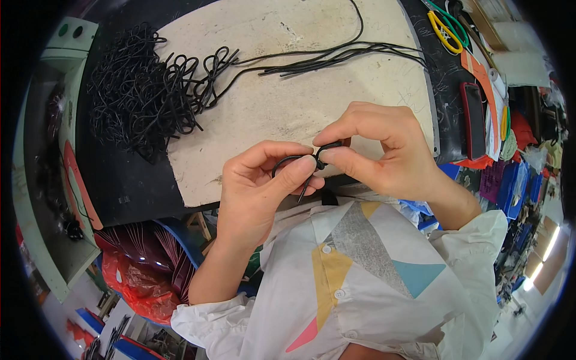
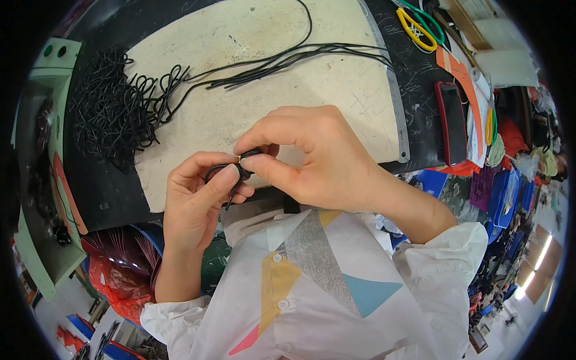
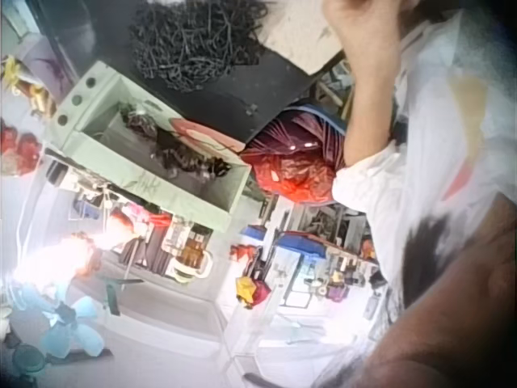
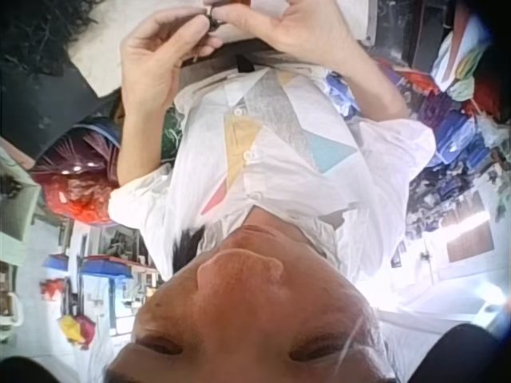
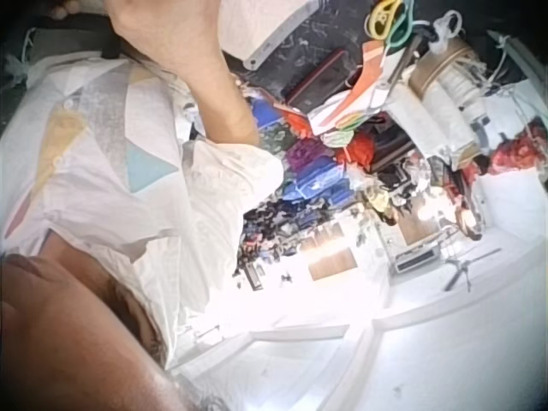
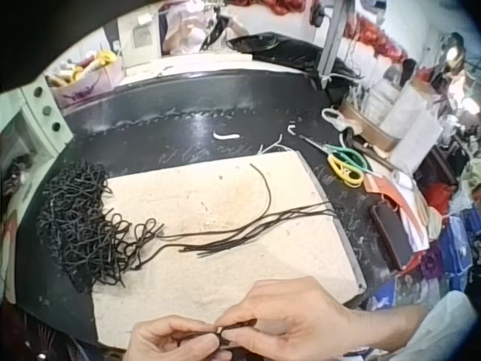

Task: Tying knots in black cords or laces repeatedly.

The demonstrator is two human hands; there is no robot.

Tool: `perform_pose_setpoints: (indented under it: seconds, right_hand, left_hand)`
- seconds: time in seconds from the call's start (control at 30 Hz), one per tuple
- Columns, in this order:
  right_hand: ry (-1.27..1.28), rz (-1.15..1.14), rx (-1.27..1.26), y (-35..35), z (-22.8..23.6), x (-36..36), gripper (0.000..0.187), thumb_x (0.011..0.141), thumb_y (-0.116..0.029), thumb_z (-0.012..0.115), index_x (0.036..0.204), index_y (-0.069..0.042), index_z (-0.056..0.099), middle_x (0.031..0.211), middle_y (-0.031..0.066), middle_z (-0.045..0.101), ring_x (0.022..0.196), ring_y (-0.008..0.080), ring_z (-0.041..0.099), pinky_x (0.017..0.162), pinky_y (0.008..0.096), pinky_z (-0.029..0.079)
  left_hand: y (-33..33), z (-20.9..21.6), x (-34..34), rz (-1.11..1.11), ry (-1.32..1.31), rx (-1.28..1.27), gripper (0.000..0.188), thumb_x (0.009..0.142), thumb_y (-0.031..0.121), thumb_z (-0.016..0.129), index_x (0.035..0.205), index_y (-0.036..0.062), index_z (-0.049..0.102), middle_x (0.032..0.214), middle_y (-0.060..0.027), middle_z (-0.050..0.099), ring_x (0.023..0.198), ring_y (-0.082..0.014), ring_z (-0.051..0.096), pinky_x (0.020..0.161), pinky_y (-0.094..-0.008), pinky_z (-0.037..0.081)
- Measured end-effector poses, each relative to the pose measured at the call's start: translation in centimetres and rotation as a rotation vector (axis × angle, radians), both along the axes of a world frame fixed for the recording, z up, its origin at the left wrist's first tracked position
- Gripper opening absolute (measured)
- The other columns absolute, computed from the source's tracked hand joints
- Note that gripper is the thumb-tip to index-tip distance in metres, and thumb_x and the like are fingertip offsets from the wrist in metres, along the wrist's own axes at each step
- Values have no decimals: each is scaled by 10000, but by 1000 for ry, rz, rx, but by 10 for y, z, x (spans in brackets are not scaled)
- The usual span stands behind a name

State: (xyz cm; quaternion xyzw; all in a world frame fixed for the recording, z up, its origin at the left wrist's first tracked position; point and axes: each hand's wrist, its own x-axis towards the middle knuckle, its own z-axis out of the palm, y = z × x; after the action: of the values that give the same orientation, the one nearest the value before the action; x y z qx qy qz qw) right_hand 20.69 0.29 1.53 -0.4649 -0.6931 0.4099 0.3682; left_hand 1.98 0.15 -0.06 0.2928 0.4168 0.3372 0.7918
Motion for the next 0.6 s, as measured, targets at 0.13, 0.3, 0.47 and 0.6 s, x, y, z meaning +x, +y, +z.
perform_pose_setpoints:
  seconds: [0.13, 0.3, 0.47, 0.6]
  right_hand:
    - [-43, -35, 25, -3, 1, -3, 128, 679, -16, 636, 806, -36, 640, 702, 85, 615, 633, 203, 599, 538, 271, 468]
    - [-63, -43, 39, -4, 1, -4, 125, 675, -20, 640, 799, -40, 641, 688, 77, 610, 621, 197, 595, 523, 274, 470]
    - [-150, 24, 102, -3, 2, -2, 125, 698, -13, 612, 819, -43, 618, 689, 81, 598, 626, 212, 593, 540, 287, 462]
    - [-253, 132, 132, 1, 2, 3, 88, 731, -26, 596, 814, -36, 568, 687, 86, 576, 652, 218, 590, 576, 280, 448]
  left_hand:
    - [0, -1, 0, -25, 29, 75, 136, 797, -4, 581, 922, -52, 555, 847, -123, 604, 697, -160, 620, 609, -233, 517]
    - [-2, 0, 3, -11, 56, 103, 122, 801, -8, 577, 909, -57, 548, 840, -119, 601, 696, -153, 615, 605, -225, 513]
    - [-3, 1, 4, -15, 65, 52, 117, 806, -8, 572, 908, -60, 546, 813, -119, 601, 678, -152, 615, 588, -217, 511]
    - [-6, -3, 1, 7, 74, 52, 132, 805, -8, 573, 923, -65, 553, 789, -116, 604, 661, -153, 617, 587, -218, 515]
